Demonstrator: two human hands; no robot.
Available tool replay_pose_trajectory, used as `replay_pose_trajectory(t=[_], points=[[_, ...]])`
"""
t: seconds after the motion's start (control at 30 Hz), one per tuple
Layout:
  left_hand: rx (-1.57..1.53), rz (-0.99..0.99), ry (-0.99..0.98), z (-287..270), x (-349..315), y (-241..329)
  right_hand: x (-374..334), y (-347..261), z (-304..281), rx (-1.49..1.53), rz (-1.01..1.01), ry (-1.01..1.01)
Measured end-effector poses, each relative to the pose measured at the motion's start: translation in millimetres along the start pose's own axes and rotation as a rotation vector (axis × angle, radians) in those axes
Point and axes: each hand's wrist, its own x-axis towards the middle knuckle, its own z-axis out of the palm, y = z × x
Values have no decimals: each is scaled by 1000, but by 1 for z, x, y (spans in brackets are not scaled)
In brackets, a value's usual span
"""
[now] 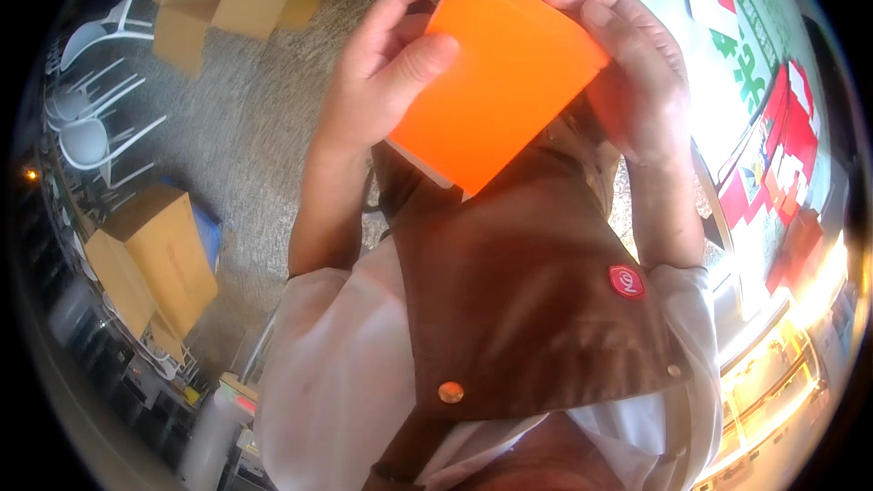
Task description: The person assembles flat orange and red paper envelopes by folding and tucking flaps into slots. They handle each envelope one at a time, folding the sides and bottom, then inserting a printed card into the finished envelope.
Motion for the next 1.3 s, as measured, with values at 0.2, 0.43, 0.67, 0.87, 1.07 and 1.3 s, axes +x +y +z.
replay_pose_trajectory(t=[0.2,0.43,0.67,0.87,1.07,1.3], points=[[38,45,108,12,6,9,-7,11,0,120,-129,36],[-47,26,84,12,7,8,-4,11,-7,138,-132,-15],[24,0,94,12,6,6,-7,4,1,-36,-141,137],[-3,-14,118,14,8,2,-11,-6,6,-381,-221,201],[36,-13,117,15,9,3,-14,-8,6,-338,-184,216],[49,3,116,18,17,5,-8,-5,4,-483,-343,249]])
